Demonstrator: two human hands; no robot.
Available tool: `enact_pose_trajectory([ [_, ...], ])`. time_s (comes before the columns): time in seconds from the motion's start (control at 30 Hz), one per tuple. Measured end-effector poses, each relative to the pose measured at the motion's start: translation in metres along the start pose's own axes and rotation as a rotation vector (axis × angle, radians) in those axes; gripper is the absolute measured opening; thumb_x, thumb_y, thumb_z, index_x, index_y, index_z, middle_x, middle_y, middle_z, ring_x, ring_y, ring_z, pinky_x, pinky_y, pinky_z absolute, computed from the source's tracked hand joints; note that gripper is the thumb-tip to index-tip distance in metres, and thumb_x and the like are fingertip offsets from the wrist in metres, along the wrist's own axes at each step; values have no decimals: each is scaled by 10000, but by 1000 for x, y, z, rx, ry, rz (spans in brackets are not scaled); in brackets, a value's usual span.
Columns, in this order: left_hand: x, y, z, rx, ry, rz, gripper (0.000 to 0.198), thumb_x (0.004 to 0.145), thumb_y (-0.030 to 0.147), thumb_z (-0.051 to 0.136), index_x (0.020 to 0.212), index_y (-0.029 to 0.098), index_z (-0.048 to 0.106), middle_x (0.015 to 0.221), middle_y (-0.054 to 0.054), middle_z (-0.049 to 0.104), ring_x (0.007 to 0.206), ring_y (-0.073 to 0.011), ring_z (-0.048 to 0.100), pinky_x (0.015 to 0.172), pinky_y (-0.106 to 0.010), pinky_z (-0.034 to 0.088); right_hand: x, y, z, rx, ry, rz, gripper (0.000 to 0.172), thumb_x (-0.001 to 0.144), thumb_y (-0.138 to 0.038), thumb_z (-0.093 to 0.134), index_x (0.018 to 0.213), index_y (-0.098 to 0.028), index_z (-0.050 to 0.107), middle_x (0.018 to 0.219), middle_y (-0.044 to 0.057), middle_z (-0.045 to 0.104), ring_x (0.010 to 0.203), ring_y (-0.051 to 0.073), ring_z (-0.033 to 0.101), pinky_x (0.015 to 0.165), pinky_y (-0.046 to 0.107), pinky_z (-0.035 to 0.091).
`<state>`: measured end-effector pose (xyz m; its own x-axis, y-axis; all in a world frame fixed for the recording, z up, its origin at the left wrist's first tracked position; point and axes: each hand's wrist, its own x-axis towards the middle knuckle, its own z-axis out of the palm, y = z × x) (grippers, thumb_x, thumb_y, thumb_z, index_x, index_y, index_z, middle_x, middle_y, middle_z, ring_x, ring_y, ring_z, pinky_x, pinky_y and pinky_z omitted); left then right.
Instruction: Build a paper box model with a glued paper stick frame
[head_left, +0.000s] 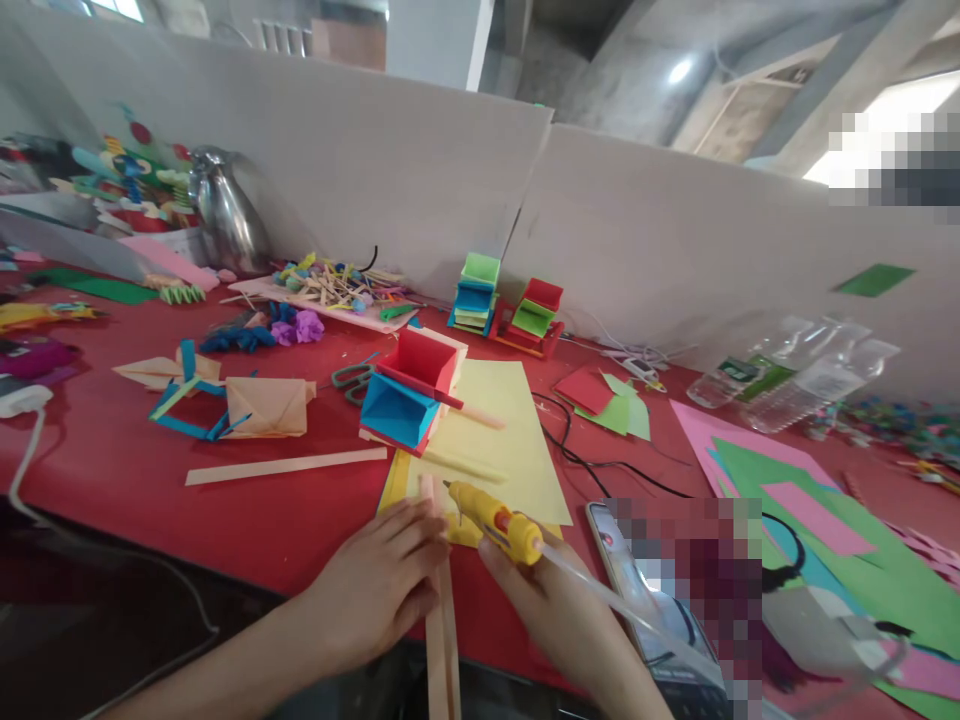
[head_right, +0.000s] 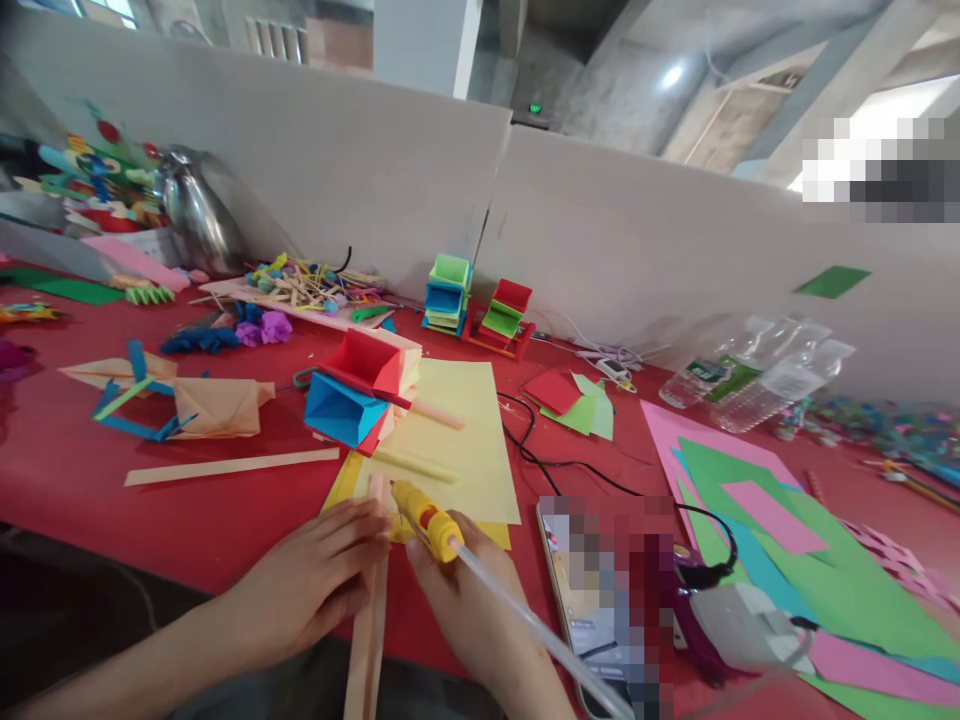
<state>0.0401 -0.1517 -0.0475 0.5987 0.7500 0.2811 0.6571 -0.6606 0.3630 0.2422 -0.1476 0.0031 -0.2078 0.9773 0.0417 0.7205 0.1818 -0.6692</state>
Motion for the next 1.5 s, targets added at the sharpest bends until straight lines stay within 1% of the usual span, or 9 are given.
enact_pose_trajectory([
  [0.1,-1,0,-1,5,7,-45,356,813,268,537,1168,240,538,1332,-74,467,1269,-263,368,1049,-459,337,11,-2,0,-37,-67,-11,316,843,-406,447,990,-195,631,961,84,663,832,214,628,812,335,462],
  [0.27,0,1,-5,-3,-9,-37,360,801,253,555,1159,219,540,1304,-92,485,1257,-258,380,1039,-438,352,20,-5,-1,-4,-112,-44,346,866,-405,412,1039,-188,619,998,86,657,926,229,604,827,339,460],
  [0.4,0,0,-4,1,-11,-34,320,809,267,547,1122,202,560,1318,-101,470,1266,-261,367,1045,-423,347,23,-6,1,-25,-141,-16,372,874,-427,393,1075,-193,601,1038,91,652,968,238,598,822,336,455],
  [0.73,-1,-3,-2,-23,-20,-39,234,813,288,545,1019,194,606,1319,-100,454,1264,-267,365,1044,-417,342,25,-3,3,-77,-128,7,393,863,-445,402,1076,-193,615,1026,90,668,955,250,606,790,339,449],
  [0.93,-2,-2,0,-49,-2,-77,206,792,283,572,975,203,619,1351,-120,384,1224,-295,407,973,-431,410,26,-5,1,-128,-129,44,392,858,-455,401,997,-175,636,947,98,686,868,251,625,715,327,449],
  [1.1,-1,-2,-2,-41,2,-70,188,786,281,578,947,198,629,1348,-123,392,1226,-308,409,971,-444,413,27,-7,0,-138,-140,33,402,864,-442,387,1041,-168,621,986,108,678,896,254,620,726,331,450],
  [1.3,-2,-2,-2,-44,25,-52,177,786,262,577,945,200,626,1363,-115,397,1253,-298,386,988,-434,402,27,-6,0,-165,-132,59,401,853,-453,400,1010,-167,633,941,103,686,853,256,627,691,333,455],
  [1.4,-3,-3,0,-43,26,-62,324,776,270,592,1088,193,559,1365,-131,410,1265,-289,376,997,-440,395,26,-6,0,-164,-142,58,411,860,-454,390,1020,-162,630,957,110,681,881,260,622,722,342,456],
  [1.5,-3,-3,2,-74,49,-90,592,763,283,607,1281,144,357,1338,-158,451,1257,-258,394,1007,-433,390,23,-6,0,-159,-151,51,419,864,-459,384,1027,-161,630,993,115,677,921,273,616,746,351,457],
])
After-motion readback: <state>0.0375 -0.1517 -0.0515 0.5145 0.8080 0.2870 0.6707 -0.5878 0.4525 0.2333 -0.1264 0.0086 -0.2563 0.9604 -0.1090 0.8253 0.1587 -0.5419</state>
